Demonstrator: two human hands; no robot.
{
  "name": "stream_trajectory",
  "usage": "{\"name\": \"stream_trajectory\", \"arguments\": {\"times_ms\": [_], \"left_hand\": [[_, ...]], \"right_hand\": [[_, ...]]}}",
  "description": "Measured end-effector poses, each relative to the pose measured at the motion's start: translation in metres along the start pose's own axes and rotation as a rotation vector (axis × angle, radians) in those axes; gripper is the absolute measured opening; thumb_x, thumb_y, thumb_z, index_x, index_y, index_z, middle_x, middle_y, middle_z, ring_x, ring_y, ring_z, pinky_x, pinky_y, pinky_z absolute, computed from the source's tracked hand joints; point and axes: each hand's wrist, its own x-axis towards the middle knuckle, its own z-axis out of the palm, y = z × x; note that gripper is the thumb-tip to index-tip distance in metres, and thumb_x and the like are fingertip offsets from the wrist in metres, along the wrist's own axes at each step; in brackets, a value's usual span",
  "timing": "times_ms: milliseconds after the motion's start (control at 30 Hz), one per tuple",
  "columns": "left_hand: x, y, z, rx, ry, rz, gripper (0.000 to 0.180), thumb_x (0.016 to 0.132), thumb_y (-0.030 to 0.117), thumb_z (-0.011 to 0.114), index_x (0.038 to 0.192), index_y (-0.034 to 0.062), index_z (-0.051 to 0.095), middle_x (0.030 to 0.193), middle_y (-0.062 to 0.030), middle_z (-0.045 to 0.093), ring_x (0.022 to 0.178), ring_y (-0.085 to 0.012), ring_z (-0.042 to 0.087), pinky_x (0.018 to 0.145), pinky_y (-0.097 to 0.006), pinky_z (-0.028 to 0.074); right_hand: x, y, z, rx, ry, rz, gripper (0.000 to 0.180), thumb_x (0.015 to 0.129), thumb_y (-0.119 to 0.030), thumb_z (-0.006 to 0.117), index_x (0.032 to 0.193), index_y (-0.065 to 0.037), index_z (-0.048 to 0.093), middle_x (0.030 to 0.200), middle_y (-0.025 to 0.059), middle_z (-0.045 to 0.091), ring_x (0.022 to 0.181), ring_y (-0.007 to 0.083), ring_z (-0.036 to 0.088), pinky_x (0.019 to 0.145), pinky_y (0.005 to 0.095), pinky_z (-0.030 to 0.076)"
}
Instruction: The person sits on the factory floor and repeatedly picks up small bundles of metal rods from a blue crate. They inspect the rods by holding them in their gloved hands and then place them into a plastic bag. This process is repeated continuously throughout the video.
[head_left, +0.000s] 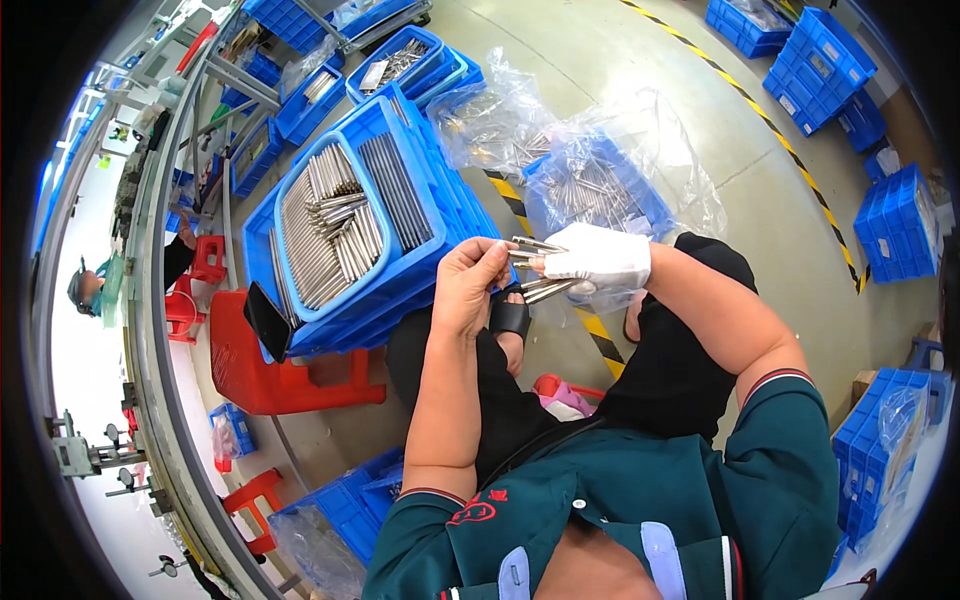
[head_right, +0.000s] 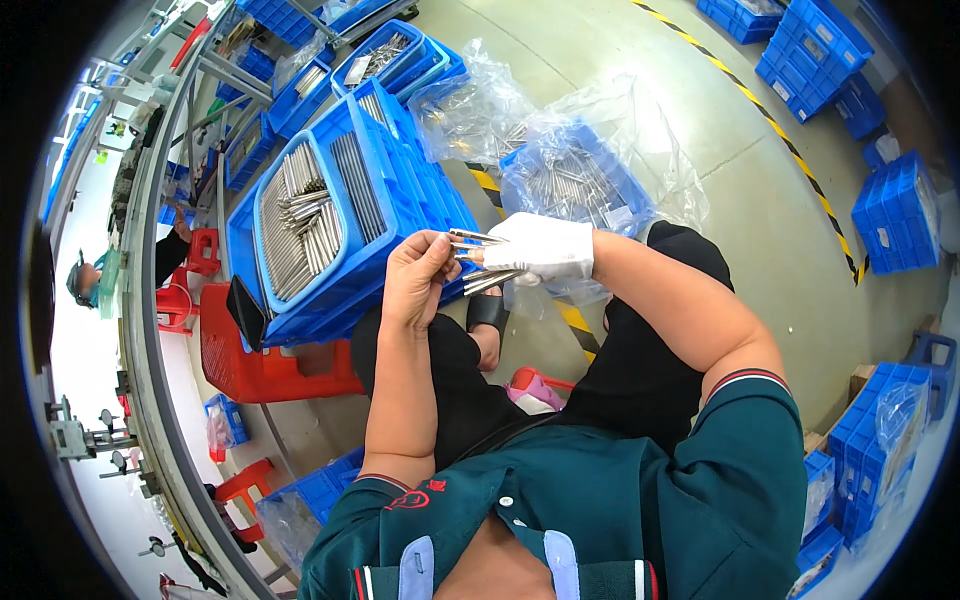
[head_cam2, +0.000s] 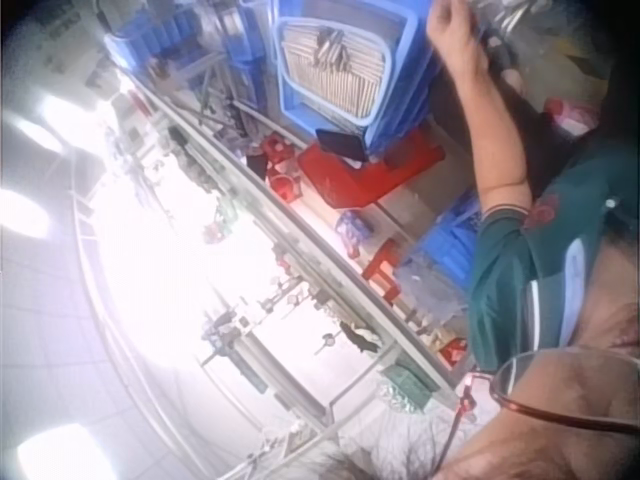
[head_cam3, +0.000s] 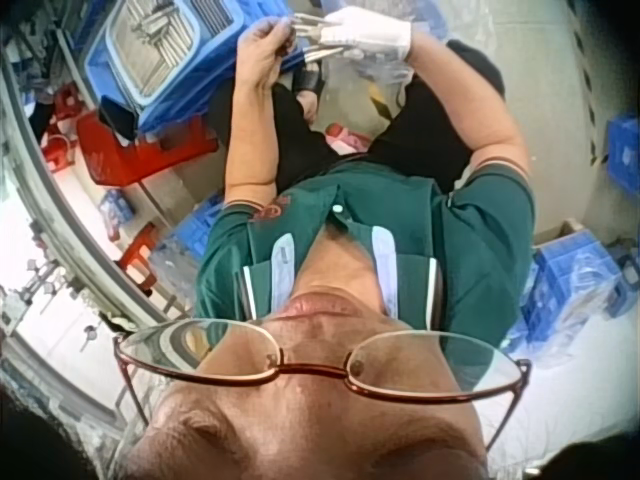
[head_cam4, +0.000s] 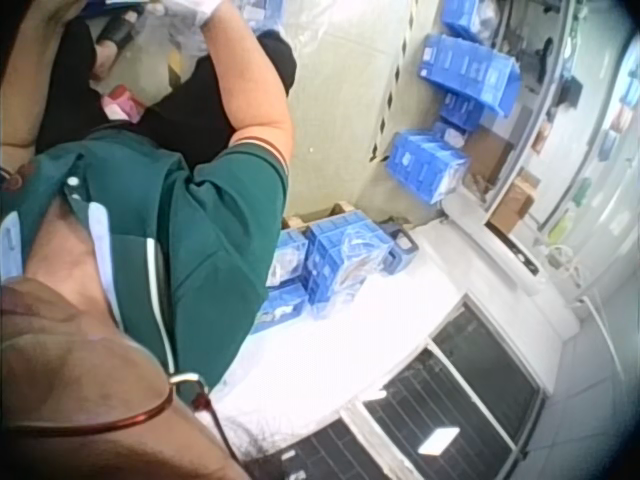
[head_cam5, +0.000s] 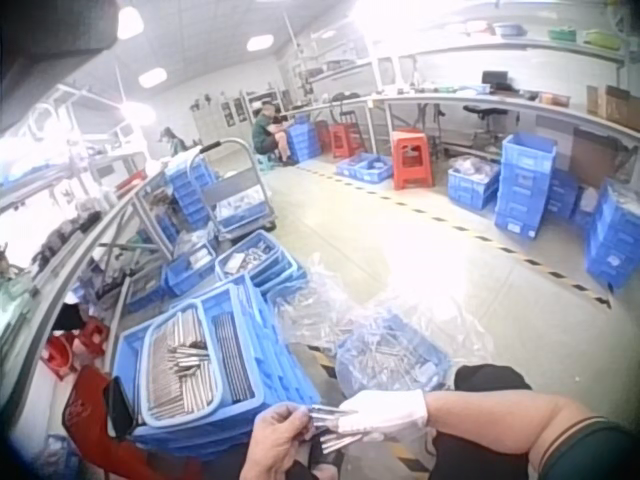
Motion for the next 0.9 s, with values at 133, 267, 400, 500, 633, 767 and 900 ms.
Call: {"name": "stream_trajectory", "arguments": {"times_ms": [133, 267, 400, 500, 633, 767, 900], "left_hand": [[0.000, 0.000, 0.001, 0.016, 0.010, 0.000, 0.014, 0.086, 0.009, 0.065, 0.090, -0.0042, 0.063, 0.070, -0.0038, 0.059, 0.061, -0.0099, 0.051, 0.057, -0.022, 0.040], [-0.002, 0.000, 0.000, -0.046, -0.039, -0.007, 0.014, 0.085, 0.008, 0.066, 0.092, -0.0050, 0.063, 0.072, -0.0056, 0.060, 0.062, -0.0113, 0.053, 0.060, -0.023, 0.043], [0.000, -0.008, -0.006, -0.132, -0.065, -0.019, 0.016, 0.086, 0.009, 0.065, 0.092, -0.0057, 0.063, 0.073, -0.0067, 0.060, 0.063, -0.0127, 0.053, 0.060, -0.025, 0.044], [0.000, -0.005, -0.002, -0.265, -0.066, -0.060, 0.018, 0.088, 0.012, 0.063, 0.092, -0.0053, 0.063, 0.073, -0.0066, 0.059, 0.065, -0.0135, 0.053, 0.061, -0.026, 0.045], [0.002, -0.010, 0.001, -0.341, -0.099, -0.072, 0.019, 0.090, 0.015, 0.061, 0.095, -0.0032, 0.062, 0.073, -0.0056, 0.058, 0.066, -0.0135, 0.051, 0.061, -0.027, 0.044], [0.003, -0.016, -0.005, -0.477, -0.182, -0.145, 0.016, 0.089, 0.013, 0.060, 0.099, -0.0007, 0.061, 0.073, -0.0050, 0.059, 0.065, -0.0134, 0.051, 0.062, -0.028, 0.044], [0.005, -0.021, -0.010, -0.594, -0.257, -0.202, 0.014, 0.089, 0.011, 0.060, 0.098, 0.0007, 0.061, 0.073, -0.0049, 0.059, 0.065, -0.0144, 0.053, 0.063, -0.029, 0.044]], "right_hand": [[0.002, 0.006, -0.002, 0.047, -0.010, 0.009, 0.026, 0.090, -0.029, 0.060, 0.081, -0.005, 0.055, 0.059, -0.0041, 0.046, 0.047, 0.0035, 0.038, 0.042, 0.0219, 0.031], [-0.001, 0.004, 0.000, 0.067, -0.037, -0.019, 0.026, 0.090, -0.029, 0.061, 0.083, -0.005, 0.056, 0.059, -0.0042, 0.045, 0.047, 0.0035, 0.037, 0.042, 0.0219, 0.030], [-0.002, 0.002, 0.000, 0.044, -0.032, -0.016, 0.026, 0.090, -0.029, 0.061, 0.083, -0.005, 0.057, 0.059, -0.0043, 0.045, 0.047, 0.0037, 0.037, 0.043, 0.0221, 0.030], [-0.003, 0.001, -0.001, 0.055, -0.013, -0.013, 0.025, 0.090, -0.029, 0.061, 0.088, -0.004, 0.059, 0.061, -0.0046, 0.047, 0.048, 0.0036, 0.037, 0.043, 0.0217, 0.030], [-0.001, 0.007, -0.001, 0.111, 0.006, -0.042, 0.032, 0.088, -0.034, 0.063, 0.087, -0.003, 0.065, 0.067, 0.0008, 0.057, 0.049, 0.0045, 0.038, 0.044, 0.0218, 0.027], [-0.003, 0.004, 0.001, 0.097, -0.016, -0.040, 0.032, 0.088, -0.035, 0.063, 0.089, -0.003, 0.066, 0.068, 0.0015, 0.058, 0.050, 0.0044, 0.038, 0.044, 0.0218, 0.027], [-0.004, -0.001, 0.003, 0.032, -0.001, -0.022, 0.032, 0.087, -0.035, 0.064, 0.088, -0.004, 0.067, 0.067, 0.0014, 0.058, 0.050, 0.0043, 0.038, 0.044, 0.0220, 0.027]]}}
